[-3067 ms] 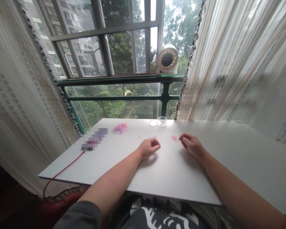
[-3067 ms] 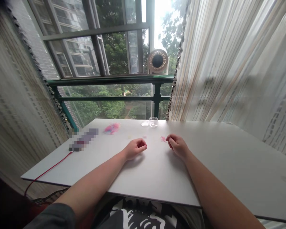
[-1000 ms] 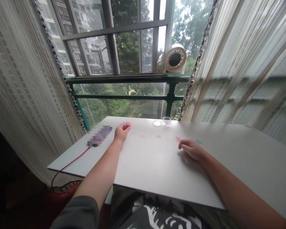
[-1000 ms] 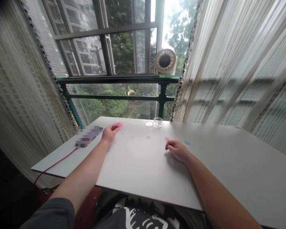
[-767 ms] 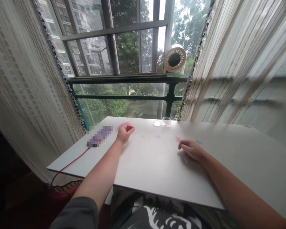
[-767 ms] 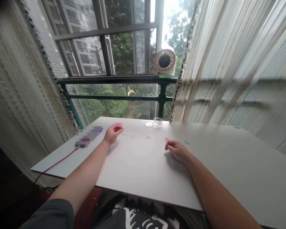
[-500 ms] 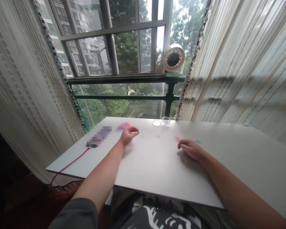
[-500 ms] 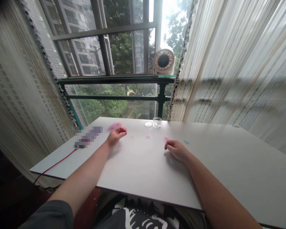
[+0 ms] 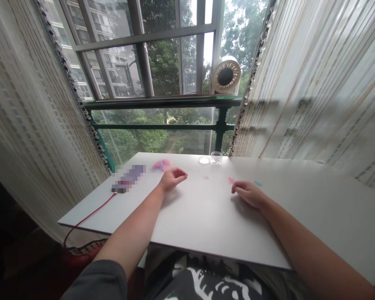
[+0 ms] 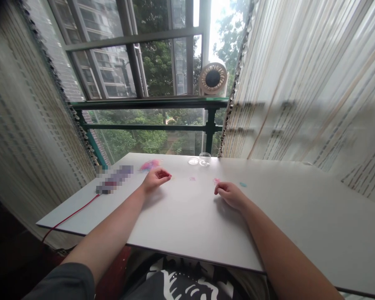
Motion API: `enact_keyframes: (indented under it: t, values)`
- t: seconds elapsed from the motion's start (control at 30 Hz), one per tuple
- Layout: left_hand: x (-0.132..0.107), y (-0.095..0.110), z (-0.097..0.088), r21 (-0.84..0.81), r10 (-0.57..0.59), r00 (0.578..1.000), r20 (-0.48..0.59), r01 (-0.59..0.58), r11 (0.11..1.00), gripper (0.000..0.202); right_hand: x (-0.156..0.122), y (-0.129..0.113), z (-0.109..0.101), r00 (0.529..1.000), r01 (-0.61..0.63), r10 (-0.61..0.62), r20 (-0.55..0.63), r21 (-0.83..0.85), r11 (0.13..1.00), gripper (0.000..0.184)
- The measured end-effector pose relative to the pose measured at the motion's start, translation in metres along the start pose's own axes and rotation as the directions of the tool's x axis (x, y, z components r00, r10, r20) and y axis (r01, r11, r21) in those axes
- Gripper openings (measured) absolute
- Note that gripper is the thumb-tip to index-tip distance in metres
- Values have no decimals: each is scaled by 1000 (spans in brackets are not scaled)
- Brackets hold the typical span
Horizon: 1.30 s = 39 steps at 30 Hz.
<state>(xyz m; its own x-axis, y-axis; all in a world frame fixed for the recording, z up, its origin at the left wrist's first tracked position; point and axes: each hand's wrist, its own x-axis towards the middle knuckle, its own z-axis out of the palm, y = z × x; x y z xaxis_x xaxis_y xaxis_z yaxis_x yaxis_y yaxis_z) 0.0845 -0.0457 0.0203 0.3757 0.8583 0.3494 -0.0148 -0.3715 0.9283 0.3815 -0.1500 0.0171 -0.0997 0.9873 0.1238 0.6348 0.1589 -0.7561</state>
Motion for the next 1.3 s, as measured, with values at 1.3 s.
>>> enact_keyframes:
  t: [1.3]
  values:
    - [-12, 6, 28, 324, 39, 981, 191, -100, 941, 22, 6, -27, 29, 993, 116, -117, -19, -35, 993, 19]
